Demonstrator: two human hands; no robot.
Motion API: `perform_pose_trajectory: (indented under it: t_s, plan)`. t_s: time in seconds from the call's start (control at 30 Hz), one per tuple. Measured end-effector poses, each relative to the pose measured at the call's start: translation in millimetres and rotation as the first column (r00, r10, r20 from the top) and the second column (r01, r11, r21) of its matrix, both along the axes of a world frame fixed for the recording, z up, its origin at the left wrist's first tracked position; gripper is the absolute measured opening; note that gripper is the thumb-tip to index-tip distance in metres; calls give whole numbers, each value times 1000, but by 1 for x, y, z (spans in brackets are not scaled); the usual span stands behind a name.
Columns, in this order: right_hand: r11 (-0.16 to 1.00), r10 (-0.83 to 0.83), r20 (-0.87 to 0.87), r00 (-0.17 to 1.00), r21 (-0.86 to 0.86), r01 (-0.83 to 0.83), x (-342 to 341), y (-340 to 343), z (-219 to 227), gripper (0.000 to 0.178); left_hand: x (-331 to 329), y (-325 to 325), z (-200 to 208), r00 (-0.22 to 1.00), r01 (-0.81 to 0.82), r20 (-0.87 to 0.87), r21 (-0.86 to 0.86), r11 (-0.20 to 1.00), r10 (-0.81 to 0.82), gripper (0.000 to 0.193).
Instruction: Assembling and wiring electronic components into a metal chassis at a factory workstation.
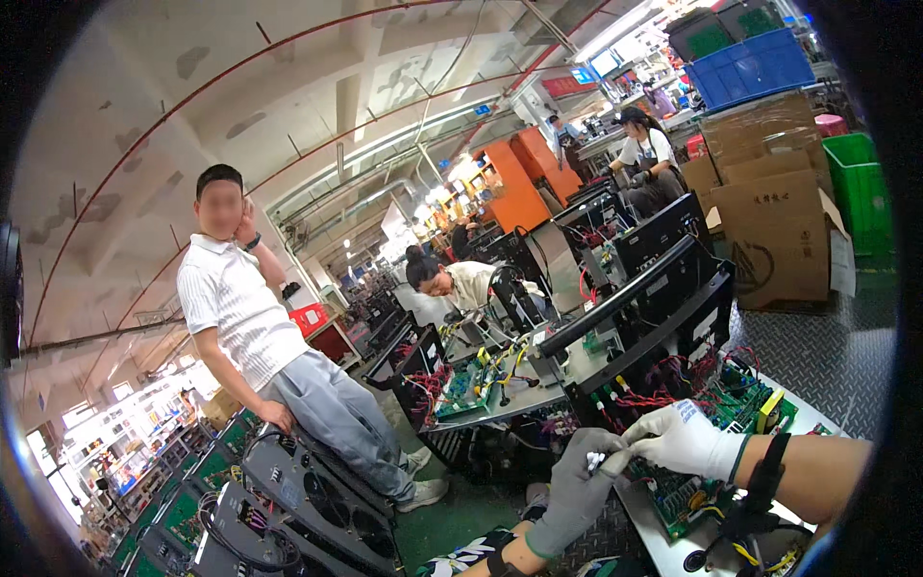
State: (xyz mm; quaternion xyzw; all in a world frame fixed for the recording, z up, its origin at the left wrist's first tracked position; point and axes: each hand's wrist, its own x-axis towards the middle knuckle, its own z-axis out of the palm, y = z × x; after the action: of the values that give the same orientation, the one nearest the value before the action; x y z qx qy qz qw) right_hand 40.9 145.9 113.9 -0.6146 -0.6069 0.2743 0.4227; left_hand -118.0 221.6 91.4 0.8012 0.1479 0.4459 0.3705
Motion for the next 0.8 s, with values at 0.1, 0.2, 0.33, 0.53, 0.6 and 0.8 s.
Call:
perform_pose_trajectory:
  t_s: [0.1,0.2,0.33,0.53,0.6,0.8]
  plan:
    - [987,58,117,991,-154,-40,7,-9,15,32,-2,-6,4,996,91,6,-104,990,-91,12]
    - [985,158,287,945,-114,-130,4,-16,26,36,0,-6,3,992,110,-36,-254,961,-123,12]
    - [995,102,765,636,-79,-64,2,-15,13,36,5,-20,-4,994,86,-48,-156,984,-95,13]
    - [991,130,736,664,-115,-68,6,-19,14,39,1,-39,5,978,71,-191,-94,993,-88,15]
    - [986,161,682,713,-89,-138,-1,9,31,42,-20,-18,31,983,-115,-150,-54,992,106,21]
    - [991,26,712,701,75,-113,14,0,4,38,-94,115,119,879,-463,-33,182,867,476,43]
